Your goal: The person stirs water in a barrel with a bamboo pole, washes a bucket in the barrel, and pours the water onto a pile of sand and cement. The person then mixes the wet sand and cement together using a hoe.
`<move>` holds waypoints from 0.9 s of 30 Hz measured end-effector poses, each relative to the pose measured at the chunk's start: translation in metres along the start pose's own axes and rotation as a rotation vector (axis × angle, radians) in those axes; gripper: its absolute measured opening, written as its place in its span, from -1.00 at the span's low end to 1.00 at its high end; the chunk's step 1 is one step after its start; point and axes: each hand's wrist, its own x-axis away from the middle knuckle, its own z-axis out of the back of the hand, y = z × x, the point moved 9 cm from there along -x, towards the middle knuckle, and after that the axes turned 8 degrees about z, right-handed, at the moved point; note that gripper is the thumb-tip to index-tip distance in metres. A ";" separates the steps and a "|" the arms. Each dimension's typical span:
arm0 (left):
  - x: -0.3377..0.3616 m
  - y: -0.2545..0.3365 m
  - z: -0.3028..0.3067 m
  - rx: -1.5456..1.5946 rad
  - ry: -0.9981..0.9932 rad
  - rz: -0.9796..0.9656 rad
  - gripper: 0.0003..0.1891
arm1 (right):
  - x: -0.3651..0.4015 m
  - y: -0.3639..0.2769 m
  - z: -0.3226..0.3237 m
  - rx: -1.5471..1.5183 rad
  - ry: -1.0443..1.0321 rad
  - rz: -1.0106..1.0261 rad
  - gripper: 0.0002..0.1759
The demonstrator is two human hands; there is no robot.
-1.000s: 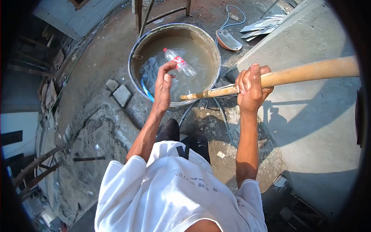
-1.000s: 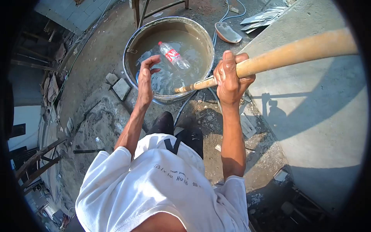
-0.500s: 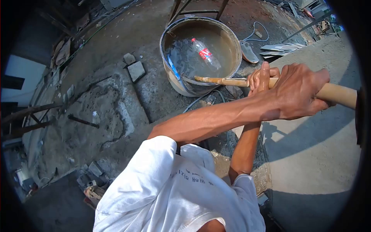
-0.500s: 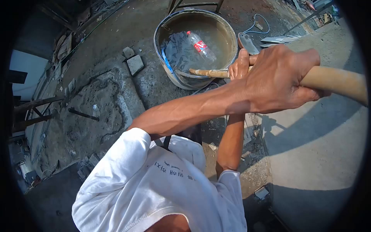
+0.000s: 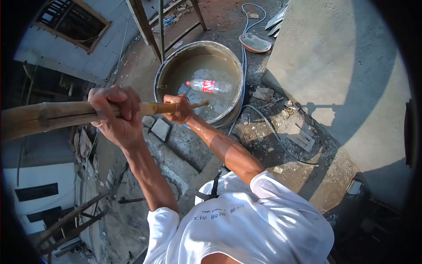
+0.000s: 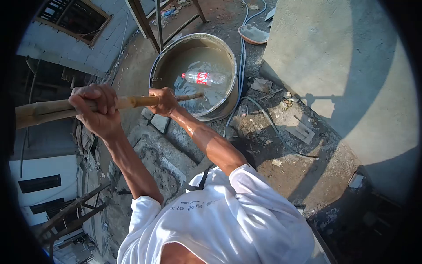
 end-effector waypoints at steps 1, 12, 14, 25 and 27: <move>0.009 -0.010 0.006 0.036 -0.061 0.013 -0.52 | 0.009 0.012 -0.003 -0.012 -0.021 -0.052 -0.60; 0.054 -0.002 0.015 0.027 -0.143 0.152 -0.24 | 0.049 0.030 -0.028 -0.077 -0.225 -0.092 -0.59; 0.050 0.021 0.016 0.013 -0.087 0.129 -0.24 | 0.051 0.027 -0.035 -0.090 -0.242 -0.067 -0.60; 0.240 0.057 0.041 -0.231 0.090 0.295 -0.54 | 0.167 -0.018 -0.045 0.071 -0.523 0.138 -0.75; 0.268 0.064 0.042 -0.269 0.153 0.336 -0.57 | 0.179 -0.023 -0.046 0.080 -0.547 0.164 -0.76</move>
